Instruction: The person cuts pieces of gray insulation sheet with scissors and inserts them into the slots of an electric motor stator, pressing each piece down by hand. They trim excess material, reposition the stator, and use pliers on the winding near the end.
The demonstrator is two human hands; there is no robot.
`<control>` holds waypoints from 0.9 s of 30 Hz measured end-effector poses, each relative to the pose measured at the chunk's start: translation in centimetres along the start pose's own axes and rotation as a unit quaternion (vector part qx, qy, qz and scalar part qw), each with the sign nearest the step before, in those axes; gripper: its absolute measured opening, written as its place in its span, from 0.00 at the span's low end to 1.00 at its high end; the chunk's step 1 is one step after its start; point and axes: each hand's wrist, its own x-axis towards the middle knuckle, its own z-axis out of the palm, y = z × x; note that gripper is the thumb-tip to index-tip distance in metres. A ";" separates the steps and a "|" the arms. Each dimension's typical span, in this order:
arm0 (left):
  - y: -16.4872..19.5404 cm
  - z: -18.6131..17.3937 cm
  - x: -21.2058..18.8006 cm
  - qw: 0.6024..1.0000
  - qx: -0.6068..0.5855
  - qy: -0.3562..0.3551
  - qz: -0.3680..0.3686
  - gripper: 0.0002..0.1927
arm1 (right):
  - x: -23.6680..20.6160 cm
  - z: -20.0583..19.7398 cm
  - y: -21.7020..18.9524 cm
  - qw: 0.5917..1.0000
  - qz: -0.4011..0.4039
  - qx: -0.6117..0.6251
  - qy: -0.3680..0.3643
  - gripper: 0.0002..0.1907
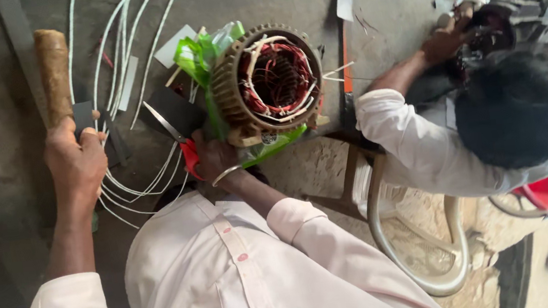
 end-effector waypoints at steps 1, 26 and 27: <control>-0.5 0.1 0.0 0.995 0.059 -0.004 0.083 0.12 | 0.1 0.3 0.9 0.999 -0.034 0.039 -0.001 0.39; 17.9 17.3 -3.0 0.981 0.180 -0.065 0.004 0.09 | -2.5 -16.1 22.9 0.848 -0.353 0.358 0.169 0.29; 18.1 17.9 -3.1 0.988 0.134 -0.070 -0.035 0.10 | -2.5 -16.2 22.7 0.836 -0.372 0.351 0.199 0.33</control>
